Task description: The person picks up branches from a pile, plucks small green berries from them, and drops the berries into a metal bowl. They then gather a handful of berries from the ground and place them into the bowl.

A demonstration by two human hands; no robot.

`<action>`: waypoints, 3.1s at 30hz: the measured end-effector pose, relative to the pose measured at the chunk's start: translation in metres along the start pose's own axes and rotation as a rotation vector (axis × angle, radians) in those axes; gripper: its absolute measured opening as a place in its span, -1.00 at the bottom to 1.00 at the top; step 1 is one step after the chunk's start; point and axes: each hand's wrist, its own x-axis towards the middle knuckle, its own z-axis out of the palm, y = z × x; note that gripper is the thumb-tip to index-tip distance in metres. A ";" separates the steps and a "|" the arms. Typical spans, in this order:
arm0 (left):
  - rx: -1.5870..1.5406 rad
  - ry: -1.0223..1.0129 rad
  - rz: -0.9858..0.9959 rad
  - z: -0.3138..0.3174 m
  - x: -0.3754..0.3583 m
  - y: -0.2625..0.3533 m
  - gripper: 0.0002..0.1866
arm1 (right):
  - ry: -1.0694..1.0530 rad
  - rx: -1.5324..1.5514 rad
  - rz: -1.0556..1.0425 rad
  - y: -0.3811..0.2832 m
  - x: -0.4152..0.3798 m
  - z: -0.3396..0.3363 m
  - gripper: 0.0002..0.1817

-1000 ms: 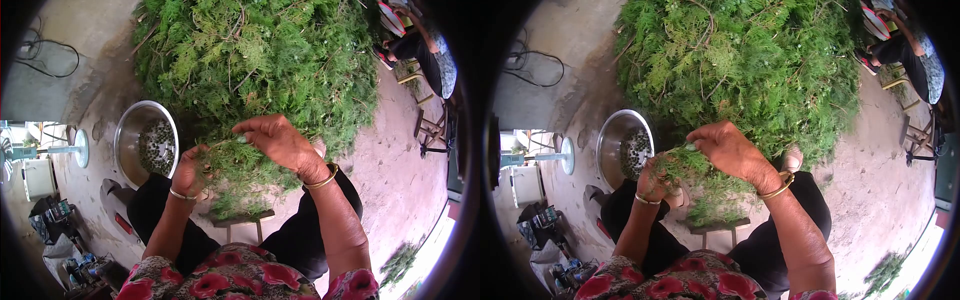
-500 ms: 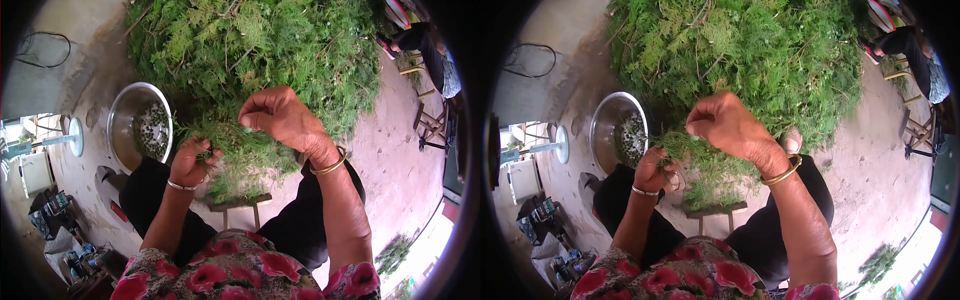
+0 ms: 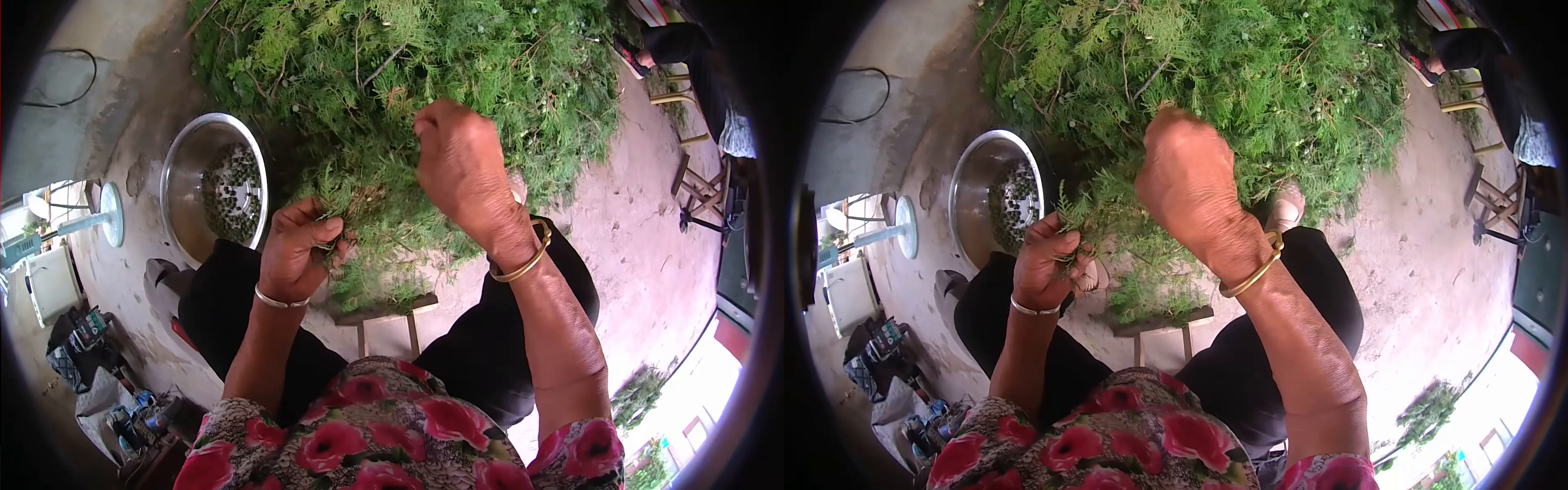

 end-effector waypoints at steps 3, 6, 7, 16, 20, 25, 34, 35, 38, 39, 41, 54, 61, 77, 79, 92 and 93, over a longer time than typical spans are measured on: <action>0.007 -0.086 0.014 -0.009 -0.002 -0.002 -0.89 | 0.148 0.197 0.114 0.014 0.012 -0.014 -0.95; 0.376 -0.044 -0.078 -0.045 -0.002 -0.042 -0.87 | 0.201 0.935 0.420 0.018 0.024 -0.055 -0.89; 0.535 -0.105 -0.137 -0.059 -0.002 -0.066 -0.84 | 0.203 0.951 0.458 0.019 0.024 -0.056 -0.85; 1.477 -0.380 -0.514 -0.142 0.039 -0.210 -0.61 | 0.050 1.011 0.614 0.003 0.003 -0.056 -0.77; 1.815 -0.156 -0.316 -0.146 0.080 -0.226 -0.50 | -0.116 0.874 0.632 -0.001 0.001 -0.063 -0.76; 2.060 -0.238 0.056 -0.105 0.109 -0.223 -0.29 | -0.101 0.916 0.676 -0.002 0.000 -0.061 -0.77; 1.702 -0.995 -0.580 -0.180 0.093 -0.294 -0.31 | -0.139 0.818 0.763 -0.006 -0.007 -0.062 -0.70; 1.700 -0.996 -0.587 -0.184 0.096 -0.293 -0.31 | -0.150 0.813 0.765 -0.005 -0.007 -0.062 -0.69; 1.683 -0.118 -0.093 -0.177 0.112 -0.268 -0.38 | -0.152 0.801 0.774 -0.004 -0.007 -0.064 -0.67; 1.831 -0.040 0.133 -0.166 0.114 -0.256 -0.38 | -0.150 0.795 0.780 -0.003 -0.008 -0.064 -0.66; 1.975 0.078 0.353 -0.160 0.113 -0.248 -0.38 | -0.140 0.814 0.790 -0.002 -0.008 -0.063 -0.63; 1.603 0.173 0.153 -0.191 0.132 -0.271 -0.91 | -0.149 0.880 0.742 -0.001 -0.013 -0.059 -0.55; 1.617 0.222 0.145 -0.155 0.172 -0.282 -0.69 | -0.117 0.848 0.794 -0.005 -0.009 -0.049 -0.52; 0.220 0.606 -0.104 -0.221 0.146 -0.237 -0.91 | -0.017 0.906 0.578 -0.011 -0.017 -0.029 -0.54; 0.366 0.514 -0.019 -0.196 0.157 -0.235 -0.94 | 0.006 0.950 0.525 -0.012 -0.016 -0.027 -0.54; 0.439 0.648 -0.158 -0.189 0.200 -0.255 -0.93 | -0.012 0.976 0.566 -0.004 -0.017 -0.025 -0.54; 0.439 0.648 -0.156 -0.187 0.200 -0.252 -0.93 | -0.010 0.986 0.569 -0.005 -0.018 -0.025 -0.54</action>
